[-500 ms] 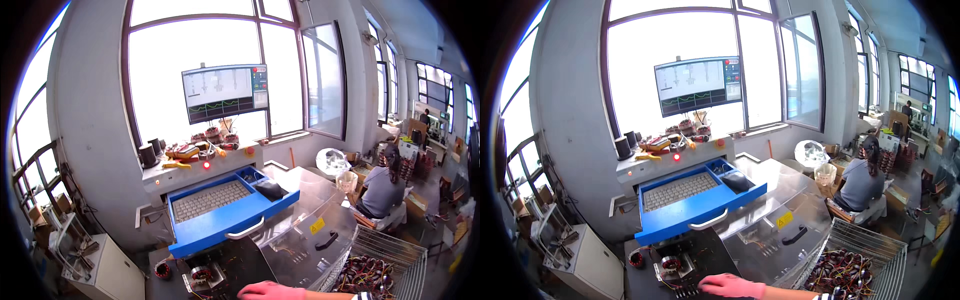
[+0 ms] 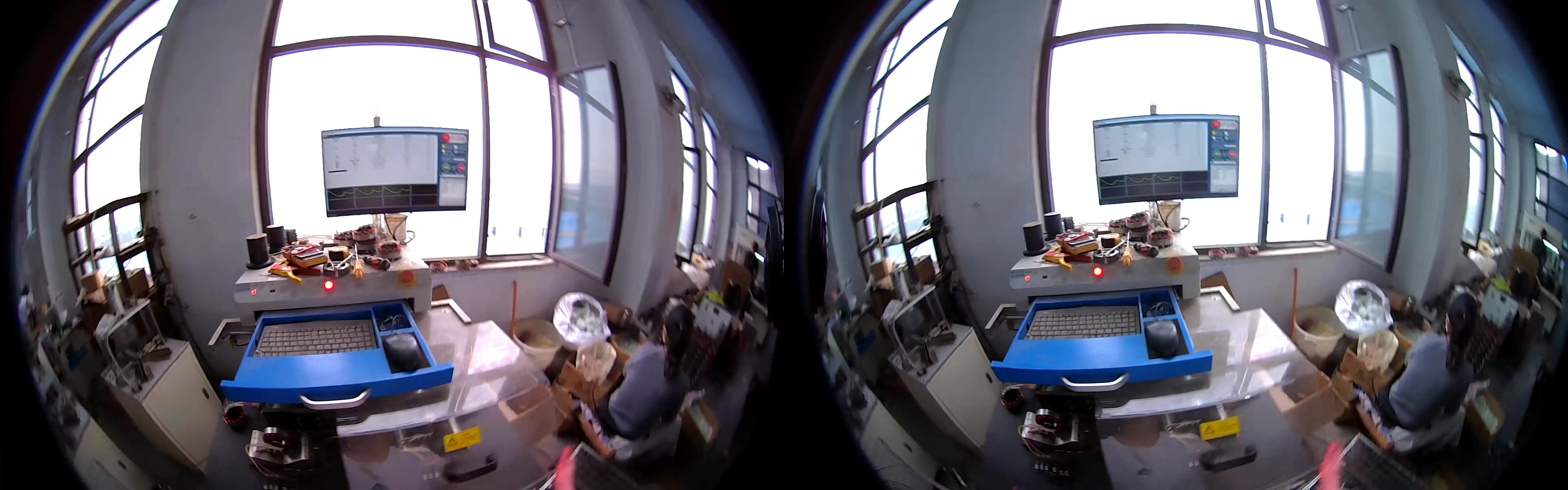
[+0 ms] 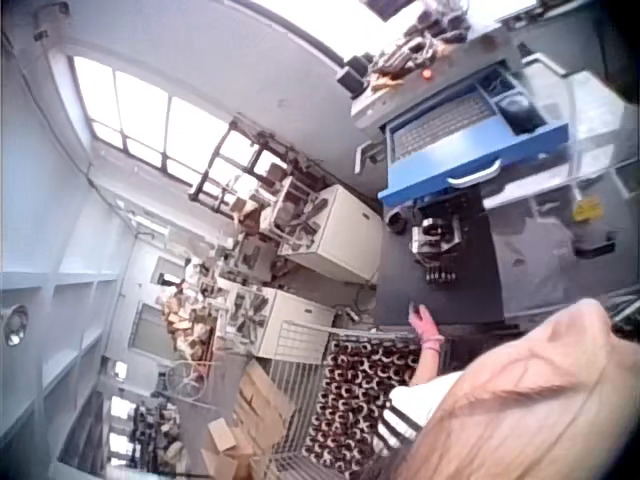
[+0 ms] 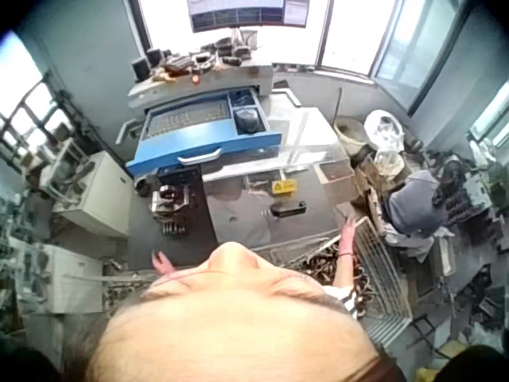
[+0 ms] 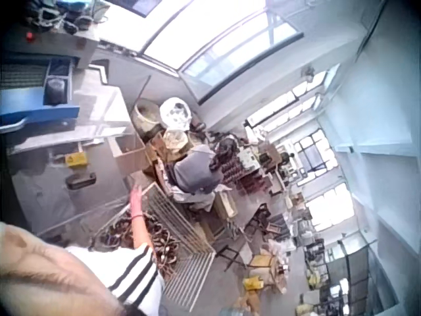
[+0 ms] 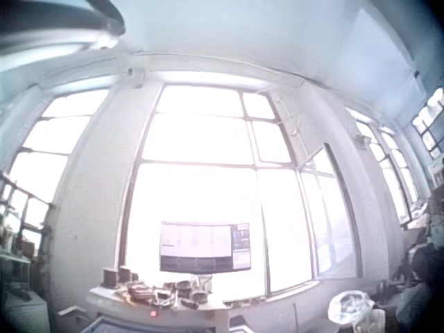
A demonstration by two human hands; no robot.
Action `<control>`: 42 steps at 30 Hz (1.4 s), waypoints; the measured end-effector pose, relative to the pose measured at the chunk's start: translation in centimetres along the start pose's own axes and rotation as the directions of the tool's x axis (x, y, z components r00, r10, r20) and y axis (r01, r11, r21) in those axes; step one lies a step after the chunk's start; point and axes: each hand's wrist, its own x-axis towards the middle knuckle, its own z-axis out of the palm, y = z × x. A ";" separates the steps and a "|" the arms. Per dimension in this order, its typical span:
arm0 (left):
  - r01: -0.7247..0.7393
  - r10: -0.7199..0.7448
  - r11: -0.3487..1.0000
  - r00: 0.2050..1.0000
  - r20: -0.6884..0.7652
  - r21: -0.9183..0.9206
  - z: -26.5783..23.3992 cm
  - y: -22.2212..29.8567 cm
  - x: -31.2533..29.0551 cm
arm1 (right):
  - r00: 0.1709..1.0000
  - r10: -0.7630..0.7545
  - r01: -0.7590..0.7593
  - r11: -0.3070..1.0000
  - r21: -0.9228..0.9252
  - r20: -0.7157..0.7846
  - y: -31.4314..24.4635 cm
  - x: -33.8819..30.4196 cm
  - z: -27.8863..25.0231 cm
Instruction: The person takes a motor component from a metal basket, places it into a fixture on a desk, and secures several colored wires into designated slots.
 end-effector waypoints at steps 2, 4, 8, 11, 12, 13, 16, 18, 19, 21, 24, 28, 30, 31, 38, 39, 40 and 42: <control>0.027 -0.026 0.987 1.000 -0.008 0.158 -1.7 3.4 -3.1 | 0.972 0.225 -0.189 0.922 -0.339 0.070 0.9 -4.0 0.4; 0.021 -0.015 0.989 0.999 -0.041 0.148 -1.7 9.9 -6.0 | 0.925 0.327 -0.219 0.873 -0.436 0.191 0.4 -7.3 1.0; -0.099 0.119 0.989 0.977 -0.180 0.113 -2.7 10.3 -6.6 | 0.704 0.591 -0.243 0.721 -0.649 0.394 1.5 -11.8 2.1; -0.111 0.128 0.987 0.982 -0.142 0.119 -2.0 12.9 -7.2 | 0.401 0.497 0.438 0.634 -0.638 0.769 9.3 -12.4 -0.7; -0.111 0.129 0.985 0.983 -0.135 0.129 -2.2 13.9 -7.5 | 0.399 0.673 0.006 0.677 -0.736 0.622 10.1 -15.3 1.5; -0.116 0.129 0.988 0.984 -0.125 0.104 -2.1 14.7 -7.9 | 0.300 0.825 -0.425 0.565 -0.708 0.478 10.3 -18.0 3.5; -0.146 0.157 0.981 0.984 -0.082 0.124 -2.4 15.9 -8.3 | 0.069 0.347 0.409 0.845 -0.343 0.935 8.9 -22.6 9.5; -0.169 0.180 0.955 0.983 -0.021 0.243 -2.6 15.0 -8.1 | -0.150 0.027 0.512 0.857 0.054 0.988 10.3 -24.8 12.2; -0.201 0.207 0.944 0.978 0.003 0.262 -2.6 16.1 -8.4 | -0.266 -0.112 0.535 0.809 0.243 0.957 10.5 -25.8 13.2; -0.274 0.289 0.909 0.957 -0.003 0.314 -4.2 12.9 -7.9 | -0.300 -0.098 0.610 0.745 0.269 0.949 10.3 -28.8 15.2; -0.337 0.338 0.895 0.940 0.050 0.291 -2.8 10.5 -6.9 | -0.119 0.242 -0.173 0.950 -0.260 0.963 20.4 -31.9 14.1; -0.253 0.248 0.907 0.967 0.059 0.336 -7.0 12.6 -8.6 | -0.350 0.000 0.669 0.700 0.250 0.937 12.0 -35.4 19.0; -0.362 0.346 0.864 0.932 0.110 0.350 -4.1 16.2 -10.1 | -0.510 0.179 0.637 0.736 0.230 0.841 13.5 -33.7 19.5; -0.468 0.429 0.759 0.882 0.193 0.453 -3.3 18.8 -10.8 | -0.400 0.206 0.583 0.809 0.075 0.893 12.8 -33.4 19.1; -0.693 0.533 0.663 0.172 0.828 -0.282 3.0 26.2 -17.9 | -0.441 0.730 -0.179 0.499 -0.848 0.522 7.5 -27.3 22.3; -0.629 0.514 0.693 0.088 0.853 -0.352 4.6 25.5 -18.8 | -0.394 0.741 -0.180 0.518 -0.836 0.544 6.9 -25.1 22.5; -0.554 0.502 0.721 0.003 0.865 -0.417 6.8 24.0 -19.8 | -0.345 0.750 -0.177 0.539 -0.824 0.565 6.4 -22.7 22.4; -0.704 0.434 0.632 -0.026 0.900 -0.325 10.5 23.5 -20.7 | -0.015 0.738 -0.208 0.657 -0.724 0.674 7.8 -18.2 20.7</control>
